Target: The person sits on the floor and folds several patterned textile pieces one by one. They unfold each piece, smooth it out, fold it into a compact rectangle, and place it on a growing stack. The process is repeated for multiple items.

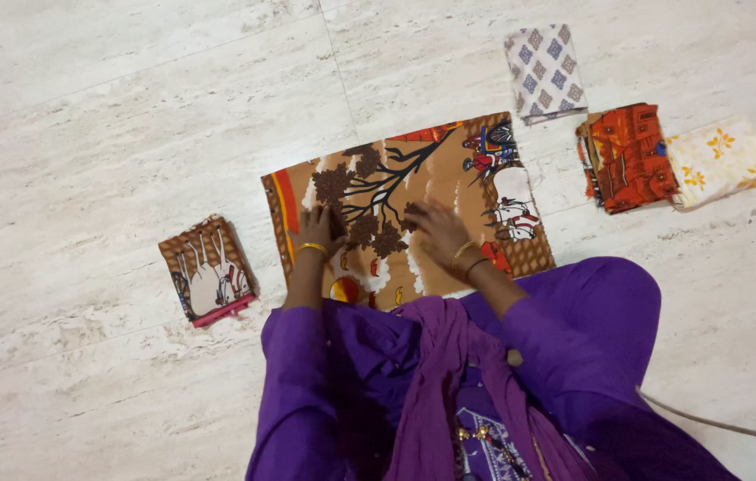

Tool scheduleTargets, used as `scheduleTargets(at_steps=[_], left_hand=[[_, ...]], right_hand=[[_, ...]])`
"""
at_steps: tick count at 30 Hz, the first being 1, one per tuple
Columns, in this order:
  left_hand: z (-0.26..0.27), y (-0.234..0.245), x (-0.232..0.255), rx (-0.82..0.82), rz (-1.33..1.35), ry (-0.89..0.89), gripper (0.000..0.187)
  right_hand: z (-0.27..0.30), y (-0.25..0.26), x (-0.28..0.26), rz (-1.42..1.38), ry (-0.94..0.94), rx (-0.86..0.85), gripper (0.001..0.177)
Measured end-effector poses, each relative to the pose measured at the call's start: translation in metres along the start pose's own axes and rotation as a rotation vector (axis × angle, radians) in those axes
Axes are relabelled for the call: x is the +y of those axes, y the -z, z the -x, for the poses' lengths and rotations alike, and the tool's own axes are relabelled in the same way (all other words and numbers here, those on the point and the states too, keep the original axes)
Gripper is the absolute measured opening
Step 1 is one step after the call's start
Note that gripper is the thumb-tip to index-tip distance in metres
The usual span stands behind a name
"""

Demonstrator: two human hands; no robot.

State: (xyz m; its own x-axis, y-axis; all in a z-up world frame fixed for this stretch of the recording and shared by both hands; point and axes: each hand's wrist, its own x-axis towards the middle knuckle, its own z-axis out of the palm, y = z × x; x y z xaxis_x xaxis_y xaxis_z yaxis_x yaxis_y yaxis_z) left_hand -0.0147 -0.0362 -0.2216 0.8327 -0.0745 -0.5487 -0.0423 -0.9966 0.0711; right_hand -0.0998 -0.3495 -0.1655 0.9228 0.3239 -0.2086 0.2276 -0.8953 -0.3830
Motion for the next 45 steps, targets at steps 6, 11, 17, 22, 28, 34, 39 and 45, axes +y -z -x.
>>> scheduleTargets(at_steps=[6,11,17,22,28,34,39,45], left_hand=[[0.018,-0.022,0.061,0.257,-0.013,0.037,0.117],[0.032,-0.005,0.061,0.056,-0.096,0.144,0.146],[0.027,0.002,0.059,-0.073,0.015,0.241,0.163],[0.031,-0.002,0.034,-0.103,-0.015,0.304,0.168],[0.033,0.009,0.032,-0.12,0.095,0.322,0.171],[0.041,0.033,0.044,-0.218,0.104,0.379,0.173],[0.041,0.036,0.045,-0.239,0.097,0.376,0.173],[0.023,0.008,0.034,-0.191,0.073,0.347,0.171]], right_hand=[[-0.003,-0.031,0.002,0.052,-0.057,0.035,0.073],[0.039,-0.035,0.075,0.17,-0.217,0.158,0.077],[0.024,-0.034,0.066,0.037,-0.343,0.221,0.075],[-0.009,-0.042,0.003,0.14,-0.041,-0.067,0.073],[-0.065,-0.048,0.004,0.174,0.059,-0.019,0.073],[-0.067,-0.016,0.143,0.197,-0.311,0.256,0.078],[-0.021,0.018,0.247,0.05,-0.614,0.355,0.076],[0.031,0.031,0.252,-0.072,-0.525,0.347,0.078]])
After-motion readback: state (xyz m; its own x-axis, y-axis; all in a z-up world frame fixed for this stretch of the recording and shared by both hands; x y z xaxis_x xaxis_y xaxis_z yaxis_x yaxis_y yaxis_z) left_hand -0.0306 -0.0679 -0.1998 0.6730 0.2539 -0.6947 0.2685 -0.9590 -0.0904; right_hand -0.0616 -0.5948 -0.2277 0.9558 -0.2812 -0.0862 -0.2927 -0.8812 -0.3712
